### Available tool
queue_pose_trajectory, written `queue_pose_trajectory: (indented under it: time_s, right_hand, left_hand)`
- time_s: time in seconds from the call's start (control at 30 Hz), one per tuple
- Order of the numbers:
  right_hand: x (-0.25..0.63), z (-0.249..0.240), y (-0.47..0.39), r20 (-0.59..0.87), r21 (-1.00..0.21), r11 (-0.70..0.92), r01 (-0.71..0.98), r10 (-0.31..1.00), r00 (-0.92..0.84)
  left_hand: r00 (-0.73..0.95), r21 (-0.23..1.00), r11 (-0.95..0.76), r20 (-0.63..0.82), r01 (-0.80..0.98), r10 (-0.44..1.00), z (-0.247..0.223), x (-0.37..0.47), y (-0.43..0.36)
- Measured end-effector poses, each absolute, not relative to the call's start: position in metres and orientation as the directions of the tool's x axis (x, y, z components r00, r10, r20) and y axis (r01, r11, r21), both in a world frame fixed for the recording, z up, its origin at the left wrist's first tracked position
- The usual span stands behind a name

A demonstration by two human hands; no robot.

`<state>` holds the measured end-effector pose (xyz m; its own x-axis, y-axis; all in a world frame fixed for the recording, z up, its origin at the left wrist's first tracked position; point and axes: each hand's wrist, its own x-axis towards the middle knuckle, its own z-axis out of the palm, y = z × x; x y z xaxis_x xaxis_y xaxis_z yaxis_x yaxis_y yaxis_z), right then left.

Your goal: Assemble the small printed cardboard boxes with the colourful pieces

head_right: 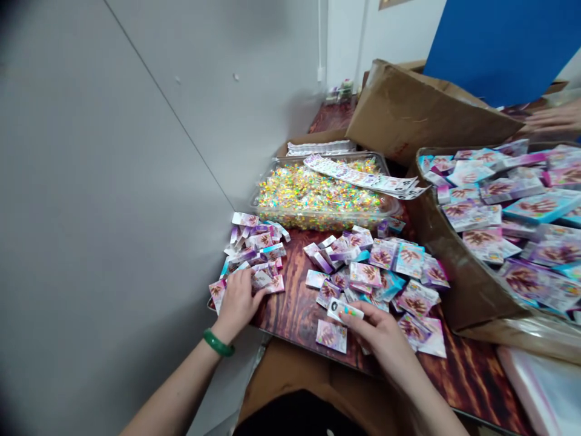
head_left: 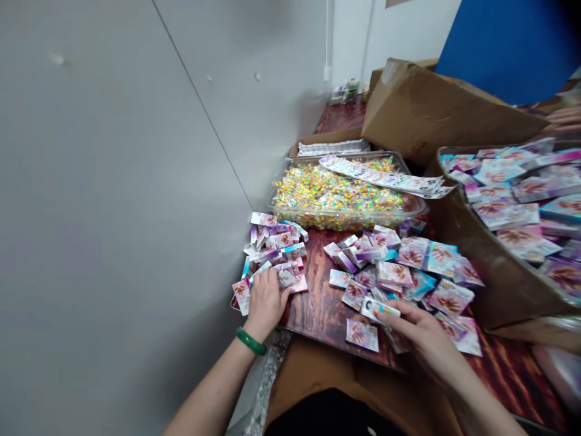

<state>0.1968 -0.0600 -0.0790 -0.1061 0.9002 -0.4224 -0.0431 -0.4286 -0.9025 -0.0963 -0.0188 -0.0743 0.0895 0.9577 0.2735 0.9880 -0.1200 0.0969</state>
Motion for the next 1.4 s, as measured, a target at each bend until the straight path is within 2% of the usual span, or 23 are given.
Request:
queue_pose_trajectory:
  time_s: [0.17, 0.27, 0.33, 0.37, 0.43, 0.47, 0.5, 0.57, 0.63, 0.7, 0.8, 0.93, 1.1, 1.23, 1.33, 1.4]
  right_hand:
    - [0.195, -0.075, -0.059, -0.337, -0.942, -0.333, 0.052, 0.934, -0.118]
    - [0.198, -0.067, -0.062, -0.301, -0.953, -0.294, 0.075, 0.949, -0.099]
    - [0.199, -0.059, -0.065, -0.262, -0.962, -0.253, 0.099, 0.961, -0.092]
    - [0.198, -0.054, -0.067, -0.223, -0.971, -0.212, 0.113, 0.970, -0.101]
    - [0.196, -0.043, -0.070, -0.109, -0.987, -0.089, 0.134, 0.983, -0.151]
    - [0.194, -0.038, -0.071, -0.047, -0.990, -0.020, 0.138, 0.980, -0.191]
    - [0.191, -0.033, -0.073, 0.010, -0.990, 0.044, 0.136, 0.971, -0.238]
    - [0.187, -0.024, -0.075, 0.077, -0.983, 0.128, 0.131, 0.938, -0.338]
    - [0.184, -0.020, -0.076, 0.099, -0.976, 0.169, 0.140, 0.909, -0.404]
    - [0.183, -0.021, -0.078, 0.098, -0.970, 0.181, 0.164, 0.902, -0.420]
    - [0.184, -0.029, -0.080, 0.065, -0.967, 0.156, 0.202, 0.916, -0.396]
    - [0.185, -0.046, -0.078, -0.038, -0.959, 0.058, 0.278, 0.944, -0.326]
    - [0.188, -0.052, -0.072, -0.109, -0.981, -0.076, 0.181, 0.978, -0.179]
    - [0.196, -0.038, -0.069, -0.031, -0.923, 0.009, 0.384, 0.995, -0.097]
    - [0.201, -0.026, -0.067, 0.031, -0.863, 0.091, 0.497, 0.991, -0.128]
    - [0.202, -0.022, -0.064, 0.011, -0.838, 0.106, 0.535, 0.984, -0.177]
  left_hand:
    - [0.106, 0.085, -0.137, 0.300, 0.987, 0.948, -0.083, -0.092, -0.016]
    - [0.133, 0.181, -0.215, 0.382, 0.960, 0.915, -0.076, -0.093, -0.014]
    - [0.105, 0.360, -0.271, 0.418, 0.893, 0.903, -0.067, -0.090, -0.015]
    - [0.075, 0.498, -0.280, 0.392, 0.821, 0.917, -0.062, -0.087, -0.016]
    - [0.060, 0.817, -0.199, 0.198, 0.542, 0.978, -0.053, -0.075, -0.022]
    - [0.116, 0.934, -0.084, 0.047, 0.346, 0.992, -0.050, -0.068, -0.026]
    - [0.218, 0.986, 0.072, -0.104, 0.150, 0.970, -0.048, -0.059, -0.030]
    - [0.460, 0.912, 0.389, -0.292, -0.132, 0.839, -0.049, -0.041, -0.041]
    - [0.592, 0.772, 0.586, -0.359, -0.247, 0.721, -0.052, -0.025, -0.051]
    - [0.610, 0.675, 0.684, -0.428, -0.275, 0.667, -0.057, -0.013, -0.060]
    - [0.558, 0.619, 0.754, -0.555, -0.219, 0.617, -0.063, -0.007, -0.066]
    - [0.485, 0.623, 0.777, -0.655, -0.087, 0.580, -0.071, -0.007, -0.064]
    - [0.342, 0.697, 0.716, -0.664, -0.037, 0.665, -0.071, -0.006, -0.057]
    - [0.322, 0.756, 0.654, -0.624, 0.017, 0.712, -0.074, -0.007, -0.049]
    - [0.371, 0.806, 0.588, -0.568, 0.069, 0.734, -0.078, -0.008, -0.043]
    - [0.409, 0.840, 0.533, -0.523, 0.101, 0.747, -0.076, -0.007, -0.040]
